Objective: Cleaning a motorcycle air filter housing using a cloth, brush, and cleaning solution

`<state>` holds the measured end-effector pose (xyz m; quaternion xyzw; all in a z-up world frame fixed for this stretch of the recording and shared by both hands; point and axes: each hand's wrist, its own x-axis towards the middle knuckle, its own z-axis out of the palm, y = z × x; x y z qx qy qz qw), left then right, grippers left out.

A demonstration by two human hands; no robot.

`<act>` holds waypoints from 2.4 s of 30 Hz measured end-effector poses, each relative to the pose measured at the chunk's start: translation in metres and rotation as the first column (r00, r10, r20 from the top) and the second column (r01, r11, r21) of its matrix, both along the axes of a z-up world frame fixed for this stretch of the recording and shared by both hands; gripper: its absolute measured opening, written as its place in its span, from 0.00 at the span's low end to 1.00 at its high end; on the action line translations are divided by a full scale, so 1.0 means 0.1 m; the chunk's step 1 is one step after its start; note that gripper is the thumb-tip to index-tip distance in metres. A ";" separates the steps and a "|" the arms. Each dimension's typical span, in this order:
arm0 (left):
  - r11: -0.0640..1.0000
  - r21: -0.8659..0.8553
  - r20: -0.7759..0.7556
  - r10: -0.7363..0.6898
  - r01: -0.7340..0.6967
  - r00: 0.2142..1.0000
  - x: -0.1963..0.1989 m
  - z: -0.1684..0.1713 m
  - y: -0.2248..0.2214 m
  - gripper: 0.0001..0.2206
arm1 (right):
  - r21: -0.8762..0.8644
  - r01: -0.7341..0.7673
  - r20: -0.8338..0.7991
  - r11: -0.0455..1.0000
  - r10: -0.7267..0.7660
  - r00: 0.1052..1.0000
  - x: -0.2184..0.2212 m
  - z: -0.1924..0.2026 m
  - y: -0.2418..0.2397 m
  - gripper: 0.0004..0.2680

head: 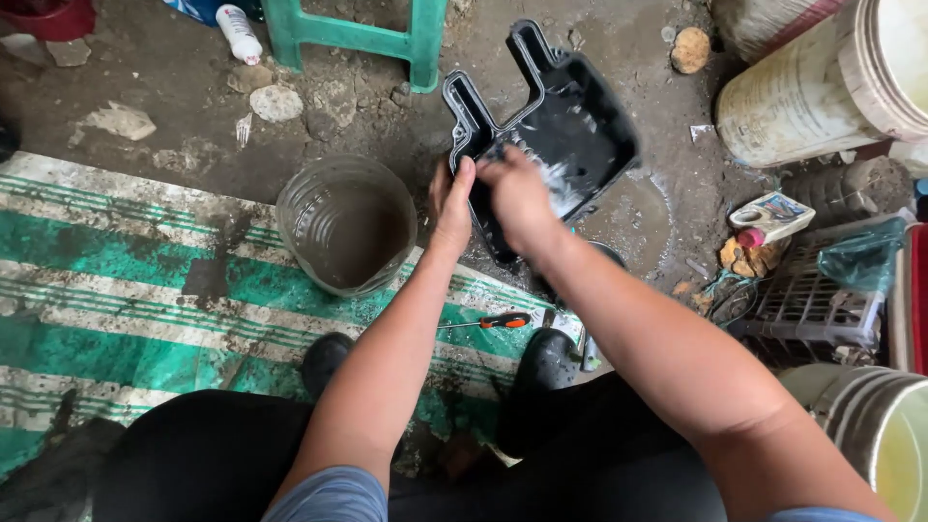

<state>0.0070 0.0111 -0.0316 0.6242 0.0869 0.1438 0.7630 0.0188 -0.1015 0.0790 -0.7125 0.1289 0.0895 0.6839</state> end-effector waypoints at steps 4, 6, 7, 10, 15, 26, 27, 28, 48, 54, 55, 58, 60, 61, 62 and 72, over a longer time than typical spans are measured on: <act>1.000 0.008 0.003 -0.013 0.013 1.000 -0.04 0.41 0.14 0.30 | -0.471 -0.261 -0.081 0.843 0.253 0.964 -0.14 0.17 -0.04 0.14; 0.995 0.083 0.022 -0.066 0.064 0.998 -0.07 0.64 0.29 0.29 | -0.559 -0.324 -0.055 0.764 0.355 0.933 -0.04 0.04 -0.14 0.11; 0.995 0.085 0.018 -0.061 0.060 0.998 -0.08 0.70 0.32 0.29 | -0.555 -0.330 -0.059 0.763 0.360 0.931 -0.07 0.04 -0.24 0.11; 0.995 0.068 0.068 -0.071 0.067 0.995 0.07 0.81 0.43 0.26 | -0.786 -0.440 -0.141 0.435 0.566 0.812 0.02 0.20 -0.48 0.10; 0.997 -0.059 0.140 -0.040 0.049 0.989 0.08 0.68 0.41 0.25 | -0.732 -0.013 0.314 0.681 0.354 0.881 0.06 0.46 -0.63 0.13; 0.992 0.074 0.283 -0.122 0.105 0.951 0.16 0.96 0.46 0.21 | -0.981 0.122 0.186 0.151 0.906 0.380 0.01 0.53 -0.59 0.23; 0.991 0.082 0.343 -0.129 0.107 0.930 0.16 1.04 0.42 0.20 | -0.974 0.047 0.215 0.222 0.833 0.509 0.08 0.56 -0.58 0.25; 0.991 0.080 0.341 -0.130 0.110 0.931 0.09 1.00 0.41 0.20 | -0.974 0.044 0.212 0.221 0.833 0.512 -0.03 0.49 -0.56 0.25; 0.963 -0.249 -0.091 0.079 -0.099 0.993 0.09 0.68 0.13 0.33 | -0.864 -0.422 0.021 0.277 0.855 0.518 -0.43 -0.46 -0.24 0.39; 0.994 -0.075 -0.292 -0.094 0.075 0.952 0.20 0.89 0.23 0.41 | -0.969 -0.233 0.036 0.080 0.981 0.189 -0.56 0.29 -0.47 0.23; 0.994 -0.075 -0.294 -0.096 0.077 0.951 0.19 0.95 0.25 0.41 | -0.969 -0.235 0.036 0.081 0.981 0.191 -0.55 0.30 -0.52 0.23; 0.995 -0.068 -0.296 -0.092 0.075 0.951 0.21 1.18 0.36 0.39 | -0.989 -0.111 0.078 0.094 0.987 0.139 -0.46 0.44 -0.70 0.26; 0.975 0.027 -0.516 -0.177 0.223 0.838 0.24 1.33 0.59 0.51 | -0.946 -0.271 -0.241 -0.176 0.944 0.227 -0.39 0.63 -0.80 0.21; 0.975 0.029 -0.512 -0.176 0.222 0.841 0.26 1.36 0.64 0.51 | -0.948 -0.266 -0.239 -0.176 0.944 0.227 -0.31 0.51 -0.90 0.21; 0.979 0.024 -0.469 -0.167 0.201 0.867 0.29 1.40 0.69 0.51 | -0.980 -0.193 -0.007 0.046 0.964 0.267 -0.24 0.39 -1.00 0.15; 0.984 -0.133 -0.206 -0.144 0.118 0.968 0.23 1.19 0.39 0.33 | -0.772 -0.177 0.571 0.610 0.789 0.229 -0.24 0.37 -0.62 0.09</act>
